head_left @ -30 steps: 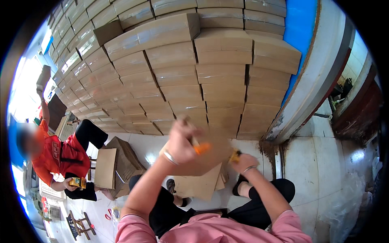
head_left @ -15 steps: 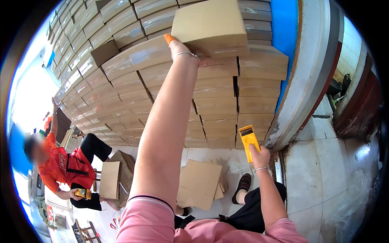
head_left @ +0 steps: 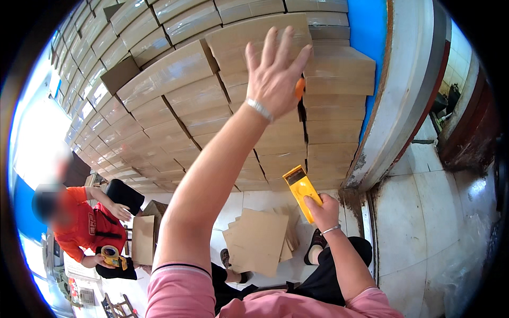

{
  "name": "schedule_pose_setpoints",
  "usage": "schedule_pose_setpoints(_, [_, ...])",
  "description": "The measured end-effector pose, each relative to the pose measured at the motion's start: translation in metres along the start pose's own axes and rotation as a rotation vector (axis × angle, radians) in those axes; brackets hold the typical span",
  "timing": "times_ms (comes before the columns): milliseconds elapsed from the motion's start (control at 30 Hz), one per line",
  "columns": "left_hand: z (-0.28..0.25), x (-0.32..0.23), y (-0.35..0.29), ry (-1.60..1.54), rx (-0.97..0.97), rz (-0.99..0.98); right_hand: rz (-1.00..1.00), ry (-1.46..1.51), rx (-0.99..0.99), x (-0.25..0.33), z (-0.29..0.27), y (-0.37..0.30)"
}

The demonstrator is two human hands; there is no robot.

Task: The person sits on the floor and assembles flat cardboard sheets into boxes. They fold the flaps and use a handheld tape dispenser to seal the seams, then place the finished boxes into a stack against the wall.

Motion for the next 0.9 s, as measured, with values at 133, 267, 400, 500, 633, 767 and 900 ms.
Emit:
schedule_pose_setpoints(133, [0.036, 0.045, 0.012, 0.179, 0.201, 0.003, -0.019, -0.042, 0.070, 0.011, 0.009, -0.003])
schedule_pose_setpoints(267, [0.050, 0.089, -0.010, 0.186, 0.209, -0.021, -0.048, -0.076, 0.079, 0.008, 0.015, -0.002])
schedule_pose_setpoints(400, [0.021, 0.084, -0.036, 0.043, 0.058, 0.003, -0.061, -0.140, 0.119, 0.010, 0.023, -0.004])
schedule_pose_setpoints(500, [0.004, 0.062, -0.094, -0.233, -0.023, -0.099, 0.139, -0.007, 0.155, -0.012, 0.021, 0.002])
schedule_pose_setpoints(633, [0.022, 0.056, -0.325, -0.401, 0.693, -0.855, 0.352, 0.377, 0.229, -0.013, 0.020, -0.007])
schedule_pose_setpoints(767, [-0.024, 0.016, -0.662, -0.357, 1.120, -1.951, 0.576, 0.608, 0.399, -0.010, 0.058, -0.021])
schedule_pose_setpoints(900, [-0.042, -0.051, -0.663, -0.195, 1.247, -1.611, 0.706, 0.439, 0.448, -0.039, 0.084, -0.034])
Point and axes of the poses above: each hand's wrist, its own y-axis towards the middle knuckle, its own z-axis out of the palm, x = y × z, the point moved 4 cm from there along y, towards the middle knuckle, and after that the axes turned 1 degree about -y, right-handed, at the moved point
